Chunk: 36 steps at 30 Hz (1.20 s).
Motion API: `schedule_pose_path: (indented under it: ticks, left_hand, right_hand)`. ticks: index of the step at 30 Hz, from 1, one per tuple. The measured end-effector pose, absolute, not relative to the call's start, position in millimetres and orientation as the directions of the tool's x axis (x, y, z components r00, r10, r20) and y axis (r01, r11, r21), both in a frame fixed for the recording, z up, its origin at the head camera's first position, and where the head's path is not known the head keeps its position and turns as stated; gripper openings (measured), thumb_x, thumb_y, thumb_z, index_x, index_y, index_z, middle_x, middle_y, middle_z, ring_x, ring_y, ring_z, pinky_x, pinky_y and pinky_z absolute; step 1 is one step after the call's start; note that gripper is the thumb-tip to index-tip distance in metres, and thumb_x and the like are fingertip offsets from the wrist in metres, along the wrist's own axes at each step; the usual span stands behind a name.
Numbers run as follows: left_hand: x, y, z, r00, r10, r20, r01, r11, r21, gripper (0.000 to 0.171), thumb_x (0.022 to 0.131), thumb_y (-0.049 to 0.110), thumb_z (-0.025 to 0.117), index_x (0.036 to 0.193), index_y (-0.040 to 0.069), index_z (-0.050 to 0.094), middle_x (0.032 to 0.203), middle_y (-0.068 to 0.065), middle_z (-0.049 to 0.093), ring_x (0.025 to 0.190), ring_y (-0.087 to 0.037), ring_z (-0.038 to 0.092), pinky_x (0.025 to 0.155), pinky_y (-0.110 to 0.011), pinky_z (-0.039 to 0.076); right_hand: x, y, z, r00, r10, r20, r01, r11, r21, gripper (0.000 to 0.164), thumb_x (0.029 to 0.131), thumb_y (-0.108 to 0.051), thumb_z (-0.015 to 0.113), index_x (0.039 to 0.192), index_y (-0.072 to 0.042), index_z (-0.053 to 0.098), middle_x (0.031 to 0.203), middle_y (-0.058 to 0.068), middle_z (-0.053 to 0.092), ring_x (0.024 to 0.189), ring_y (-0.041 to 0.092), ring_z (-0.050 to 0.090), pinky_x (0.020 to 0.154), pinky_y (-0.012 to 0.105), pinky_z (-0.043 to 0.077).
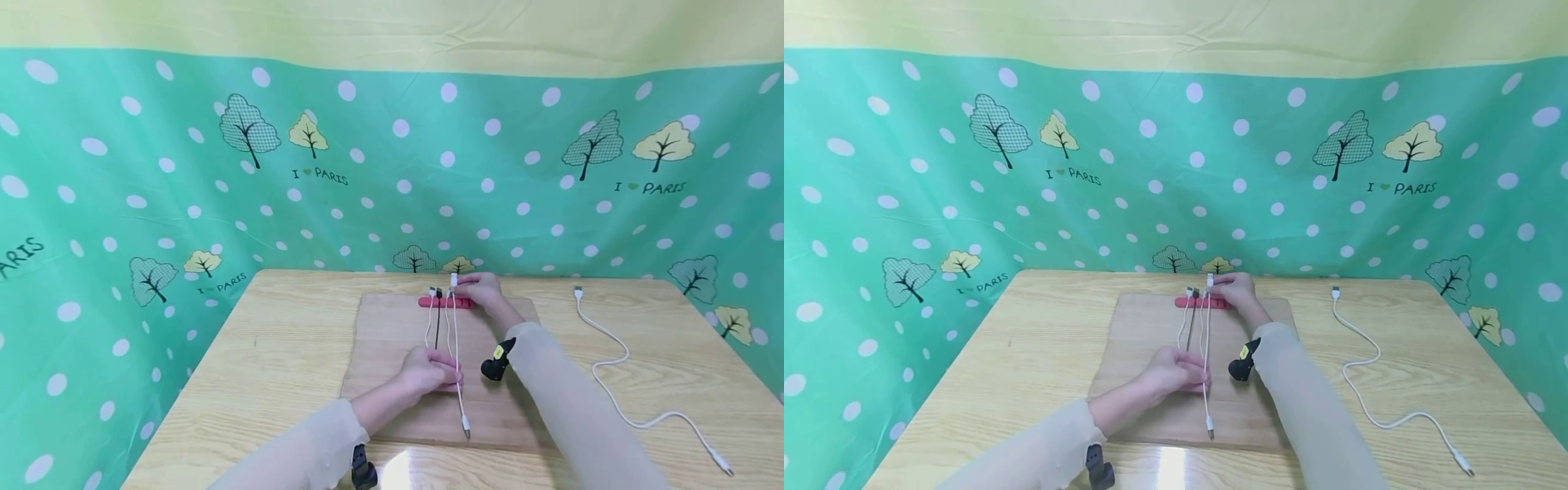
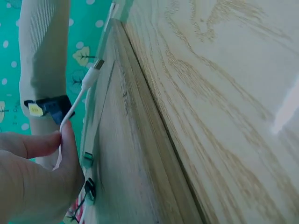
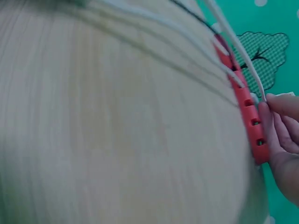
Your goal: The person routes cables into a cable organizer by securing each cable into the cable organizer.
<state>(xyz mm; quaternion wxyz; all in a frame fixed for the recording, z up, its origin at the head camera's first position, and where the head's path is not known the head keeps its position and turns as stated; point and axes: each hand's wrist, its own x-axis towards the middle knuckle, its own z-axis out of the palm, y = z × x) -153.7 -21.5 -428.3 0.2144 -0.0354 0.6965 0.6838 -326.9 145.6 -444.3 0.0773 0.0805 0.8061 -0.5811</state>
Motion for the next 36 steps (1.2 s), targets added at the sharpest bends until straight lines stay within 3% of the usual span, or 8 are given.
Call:
schedule_pose_path:
  ticks: [6,11,16,20,23,30,34,36]
  left_hand:
    - [-153.4,-17.7,-427.5,-0.945,0.187,-0.268,-0.239,0.165,0.957,0.022,0.075,-0.016,0.067,0.096,-0.011,0.070,0.084,-0.026,0.074,0.065,-0.021,0.073,0.061,-0.029,0.064]
    - [-150.0,-18.8,-430.7,-0.973,0.217,-0.077,0.012,0.382,0.924,0.019,0.072,-0.016,0.062,0.086,-0.011,0.073,0.069,-0.017,0.072,0.059,-0.012,0.065,0.051,-0.016,0.054]
    - [-150.0,-19.4,-428.9,-0.952,0.304,0.039,0.213,0.567,0.796,0.029,0.067,-0.017,0.055,0.050,0.005,0.052,0.045,0.009,0.034,0.047,-0.002,0.032,0.042,-0.011,0.020]
    - [-152.2,-18.3,-426.4,-0.933,0.353,0.068,0.311,0.697,0.646,0.045,0.063,-0.013,0.054,0.045,0.019,0.029,0.044,0.013,0.016,0.044,-0.001,0.019,0.040,-0.012,0.010]
    - [-152.7,-16.5,-425.9,-0.922,0.379,0.073,0.357,0.764,0.538,0.044,0.061,-0.011,0.056,0.043,0.019,0.030,0.042,0.012,0.021,0.044,-0.002,0.023,0.038,-0.011,0.015]
    - [-150.0,-14.3,-427.8,-0.881,0.469,0.064,0.455,0.804,0.383,0.028,0.066,-0.008,0.065,0.047,0.010,0.054,0.045,0.009,0.043,0.047,-0.003,0.035,0.039,-0.011,0.028]
    - [-152.0,-18.7,-427.1,-0.876,0.480,0.050,0.437,0.745,0.504,0.030,0.072,-0.006,0.066,0.047,0.007,0.055,0.043,0.010,0.036,0.044,0.001,0.029,0.038,-0.009,0.021]
    - [-154.6,-22.4,-426.1,-0.888,0.456,0.065,0.402,0.697,0.595,0.026,0.074,-0.006,0.069,0.051,0.003,0.062,0.044,0.007,0.048,0.046,0.003,0.032,0.041,-0.007,0.025]
  right_hand:
    - [-329.1,142.4,-448.9,-0.990,0.072,-0.125,0.144,0.472,-0.870,0.036,0.080,-0.008,0.078,0.114,-0.001,0.069,0.111,0.018,0.073,0.086,0.014,0.069,0.075,0.018,0.058]
    - [-330.0,137.8,-447.6,-0.994,0.080,-0.076,0.107,0.517,-0.849,0.033,0.079,-0.007,0.078,0.110,0.000,0.070,0.110,0.020,0.073,0.093,0.023,0.070,0.078,0.022,0.059]
    - [-329.5,129.0,-445.8,-0.991,0.118,-0.058,0.113,0.538,-0.835,0.028,0.078,-0.006,0.078,0.105,0.000,0.072,0.103,0.018,0.074,0.082,0.018,0.068,0.068,0.018,0.057]
    - [-329.8,124.2,-446.2,-0.987,0.150,-0.048,0.126,0.565,-0.815,0.026,0.077,-0.007,0.078,0.102,-0.001,0.073,0.097,0.016,0.075,0.075,0.014,0.066,0.066,0.018,0.055]
    - [-329.9,124.1,-447.8,-0.983,0.175,-0.060,0.150,0.570,-0.808,0.028,0.077,-0.009,0.078,0.103,-0.001,0.073,0.101,0.016,0.075,0.082,0.020,0.068,0.075,0.024,0.058]
    - [-329.3,136.7,-450.7,-0.955,0.186,-0.229,0.292,0.480,-0.827,0.035,0.079,-0.009,0.079,0.112,-0.002,0.070,0.128,0.019,0.066,0.119,0.032,0.061,0.099,0.036,0.056]
    - [-330.3,138.9,-444.6,-0.958,0.147,-0.246,0.287,0.491,-0.822,0.038,0.076,-0.009,0.081,0.112,-0.003,0.071,0.128,0.019,0.066,0.117,0.032,0.062,0.092,0.032,0.058]
    - [-331.2,136.8,-439.5,-0.966,0.143,-0.216,0.259,0.527,-0.809,0.036,0.075,-0.011,0.082,0.109,-0.004,0.072,0.125,0.019,0.068,0.111,0.031,0.064,0.082,0.027,0.059]
